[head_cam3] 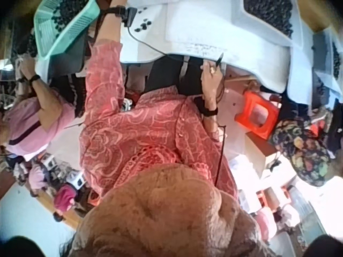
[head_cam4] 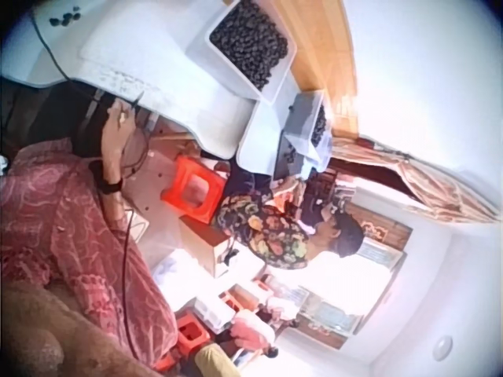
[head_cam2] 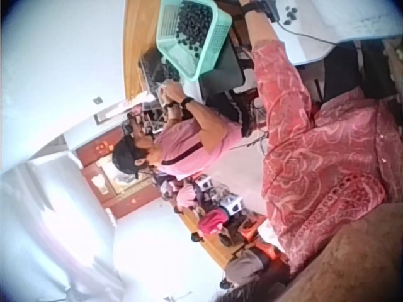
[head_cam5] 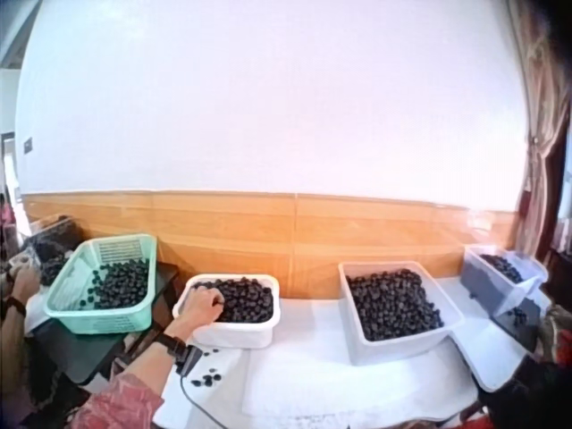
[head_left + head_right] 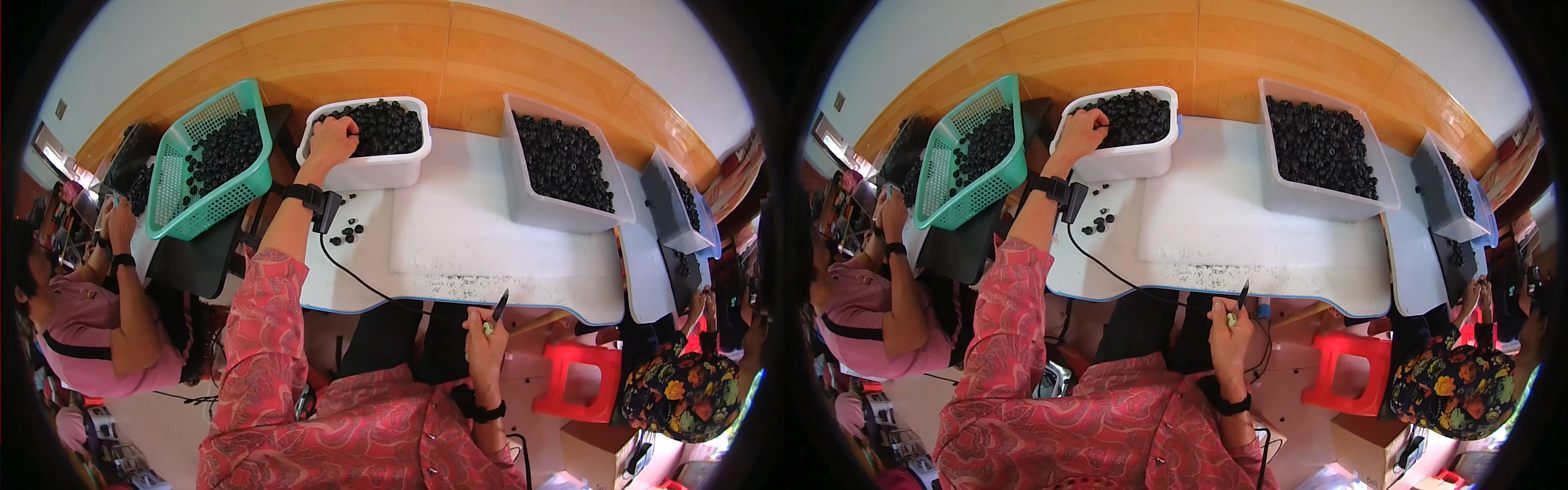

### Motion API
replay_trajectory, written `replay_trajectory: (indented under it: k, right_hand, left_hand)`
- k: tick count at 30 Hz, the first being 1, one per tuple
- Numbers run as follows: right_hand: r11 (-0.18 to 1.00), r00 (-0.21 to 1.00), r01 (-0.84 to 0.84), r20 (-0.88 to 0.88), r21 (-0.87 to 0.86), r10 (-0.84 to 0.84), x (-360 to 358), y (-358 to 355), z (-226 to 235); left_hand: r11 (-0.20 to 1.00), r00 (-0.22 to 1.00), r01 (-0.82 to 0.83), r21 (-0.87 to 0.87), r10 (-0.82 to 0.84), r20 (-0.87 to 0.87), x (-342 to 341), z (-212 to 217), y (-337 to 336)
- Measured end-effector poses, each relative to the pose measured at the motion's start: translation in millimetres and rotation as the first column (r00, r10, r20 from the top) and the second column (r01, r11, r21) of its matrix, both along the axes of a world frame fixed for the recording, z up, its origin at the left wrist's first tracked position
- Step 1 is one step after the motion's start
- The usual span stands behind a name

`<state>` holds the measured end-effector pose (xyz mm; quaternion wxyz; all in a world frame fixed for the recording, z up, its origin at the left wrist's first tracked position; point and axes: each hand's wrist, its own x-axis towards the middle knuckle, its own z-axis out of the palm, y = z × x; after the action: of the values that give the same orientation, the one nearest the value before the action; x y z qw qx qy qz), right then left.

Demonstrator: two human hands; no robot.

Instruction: Trimming excess material from small black molded parts using a craft knife at a processing table.

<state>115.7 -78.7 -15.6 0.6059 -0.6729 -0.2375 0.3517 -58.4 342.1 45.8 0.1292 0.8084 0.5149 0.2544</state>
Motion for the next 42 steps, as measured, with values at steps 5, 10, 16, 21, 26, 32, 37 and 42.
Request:
replay_trajectory:
  k: [5,10,16,21,26,32,37,42]
  right_hand:
    - [1.000,1.000,0.004,0.016,-0.005,-0.004,2,-1,-2]
    - [0.999,1.000,0.008,0.015,0.034,-0.009,4,-1,-4]
    - [0.999,1.000,0.004,0.024,0.041,-0.005,5,-3,-6]
    - [1.000,1.000,-0.015,0.003,0.016,0.015,6,-4,-7]
    - [1.000,1.000,-0.027,-0.006,-0.010,0.027,5,-2,-9]
    - [0.999,0.998,-0.041,-0.058,-0.035,0.039,3,-1,-7]
    - [1.000,1.000,-0.007,-0.026,-0.009,0.007,4,-4,-5]
    - [1.000,1.000,0.023,0.008,0.004,-0.023,6,-5,-8]
  left_hand:
    - [0.994,0.988,-0.109,-0.005,0.108,-0.108,16,6,-4]
    - [0.993,0.992,-0.115,-0.007,0.114,-0.058,17,3,-1]
    - [0.987,0.988,-0.150,0.058,0.151,-0.017,12,-6,15]
    - [0.972,0.977,-0.204,0.114,0.209,-0.033,17,-9,5]
    - [0.949,0.918,0.287,0.131,-0.312,0.245,62,12,-42]
    - [0.960,0.964,0.237,0.149,-0.251,0.089,77,6,-12]
    - [0.990,0.989,0.131,0.052,-0.127,-0.070,92,10,-17]
    - [0.994,0.991,0.095,0.049,-0.090,-0.101,97,8,-16]
